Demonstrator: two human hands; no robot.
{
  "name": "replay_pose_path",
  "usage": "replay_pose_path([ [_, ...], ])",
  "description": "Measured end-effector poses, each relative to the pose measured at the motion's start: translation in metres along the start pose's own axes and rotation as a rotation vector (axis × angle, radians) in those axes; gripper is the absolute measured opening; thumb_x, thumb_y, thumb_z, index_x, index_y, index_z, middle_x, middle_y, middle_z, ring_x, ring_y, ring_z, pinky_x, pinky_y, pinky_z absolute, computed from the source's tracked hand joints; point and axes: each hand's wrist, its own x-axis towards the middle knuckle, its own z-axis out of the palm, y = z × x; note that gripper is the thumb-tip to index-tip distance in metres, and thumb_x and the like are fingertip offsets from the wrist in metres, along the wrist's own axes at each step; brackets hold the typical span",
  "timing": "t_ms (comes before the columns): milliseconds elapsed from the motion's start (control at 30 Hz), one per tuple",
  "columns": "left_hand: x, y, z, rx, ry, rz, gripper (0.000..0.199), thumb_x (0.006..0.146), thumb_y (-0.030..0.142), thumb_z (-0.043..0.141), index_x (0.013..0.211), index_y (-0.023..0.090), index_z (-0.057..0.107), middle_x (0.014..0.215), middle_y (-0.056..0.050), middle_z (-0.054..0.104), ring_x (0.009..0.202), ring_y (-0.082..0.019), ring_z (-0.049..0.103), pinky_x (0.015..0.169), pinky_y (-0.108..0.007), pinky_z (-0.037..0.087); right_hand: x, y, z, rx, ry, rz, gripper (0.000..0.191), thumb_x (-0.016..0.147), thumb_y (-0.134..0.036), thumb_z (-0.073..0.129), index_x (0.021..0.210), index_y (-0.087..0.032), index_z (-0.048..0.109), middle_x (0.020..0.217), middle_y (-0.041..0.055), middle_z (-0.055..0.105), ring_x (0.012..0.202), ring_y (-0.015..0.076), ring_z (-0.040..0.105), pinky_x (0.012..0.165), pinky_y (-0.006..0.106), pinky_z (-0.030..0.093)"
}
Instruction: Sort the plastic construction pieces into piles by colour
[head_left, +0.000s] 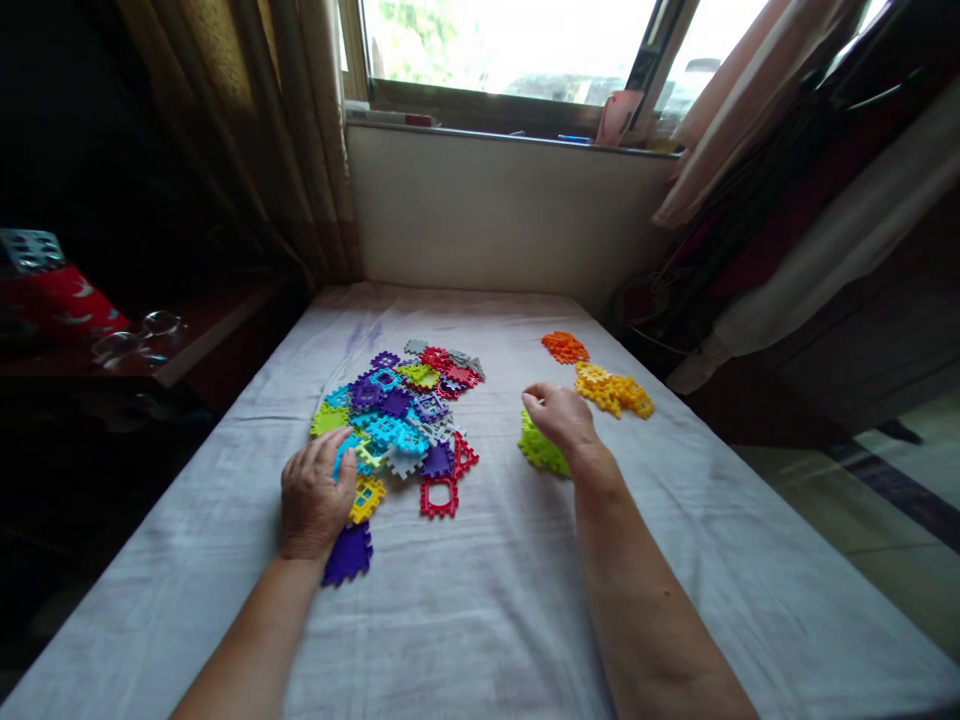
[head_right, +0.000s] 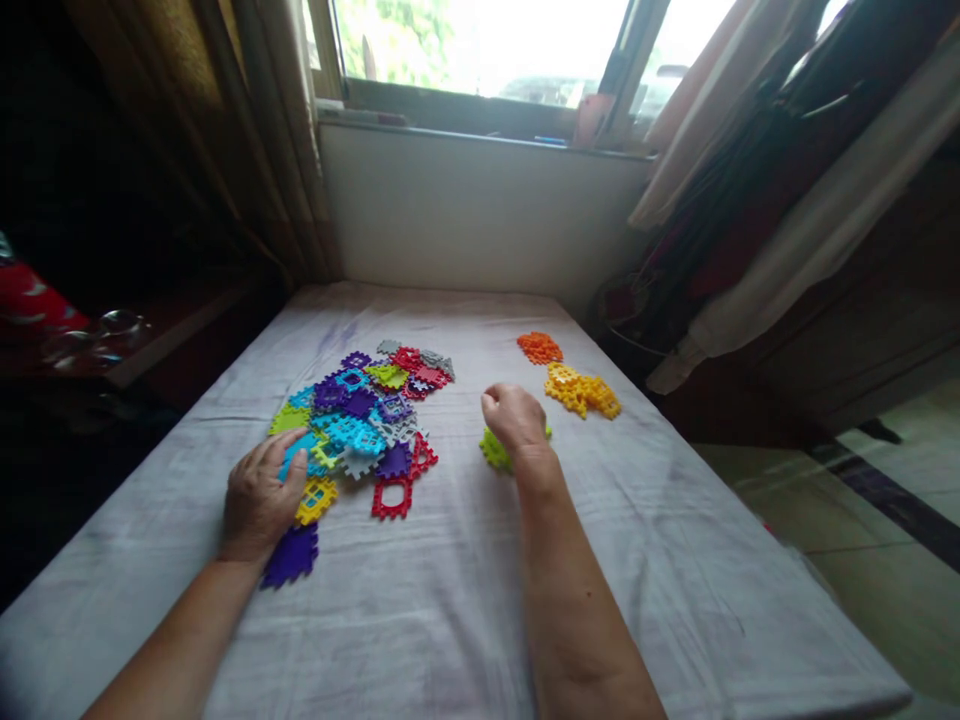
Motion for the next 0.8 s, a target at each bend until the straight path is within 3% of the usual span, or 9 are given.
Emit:
replay_pose_path([
  [167,0.018,0.001,0.004,0.042,0.009,0.072,0.034,0.096,0.032,0.043,0.119,0.021,0.065,0.121,-0.012,0.072,0.113,-0.026,0.065,0.108,-0.048,0.038,0.007,-0.078,0.025,-0.011,-0.026,-0.357,0.032,0.094,-0.035,0.048,0.112,-0.030,0.073,0.116,0.0035,0.073,0.105,0.0192,0.067,0.087,0.026,0.049],
  [333,0.032,-0.043,0.002,-0.063,0.127,-0.129,0.036,0.092,0.036,0.045,0.114,0.017,0.066,0.113,-0.014,0.073,0.105,-0.027,0.068,0.095,-0.042,0.050,0.040,-0.131,0.040,-0.130,-0.066,-0.479,0.035,0.092,-0.029,0.050,0.121,-0.031,0.070,0.122,0.0057,0.069,0.110,0.0225,0.065,0.088,0.030,0.051],
  [500,0.024,-0.075,0.011,-0.198,0.175,-0.445,0.038,0.087,0.040,0.050,0.114,0.019,0.065,0.111,-0.010,0.073,0.103,-0.024,0.069,0.094,-0.040,0.053,0.062,-0.151,0.051,-0.226,-0.088,-0.514,0.041,0.090,-0.036,0.055,0.130,-0.027,0.064,0.130,0.0111,0.062,0.121,0.0261,0.058,0.095,0.035,0.049],
  [667,0.024,-0.074,0.015,-0.271,0.140,-0.501,0.039,0.085,0.042,0.051,0.116,0.021,0.064,0.115,-0.008,0.072,0.107,-0.023,0.068,0.099,-0.038,0.052,0.058,-0.158,0.060,-0.254,-0.057,-0.519,0.037,0.091,-0.032,0.054,0.123,-0.019,0.067,0.129,0.0163,0.060,0.122,0.0284,0.055,0.095,0.036,0.049],
  [800,0.027,-0.071,0.011,-0.270,0.115,-0.535,0.041,0.084,0.042,0.051,0.116,0.020,0.064,0.116,-0.010,0.072,0.108,-0.025,0.068,0.099,-0.040,0.052,0.047,-0.154,0.058,-0.213,-0.001,-0.555,0.033,0.097,-0.028,0.044,0.114,-0.018,0.070,0.124,0.0150,0.064,0.116,0.0265,0.058,0.091,0.034,0.048],
])
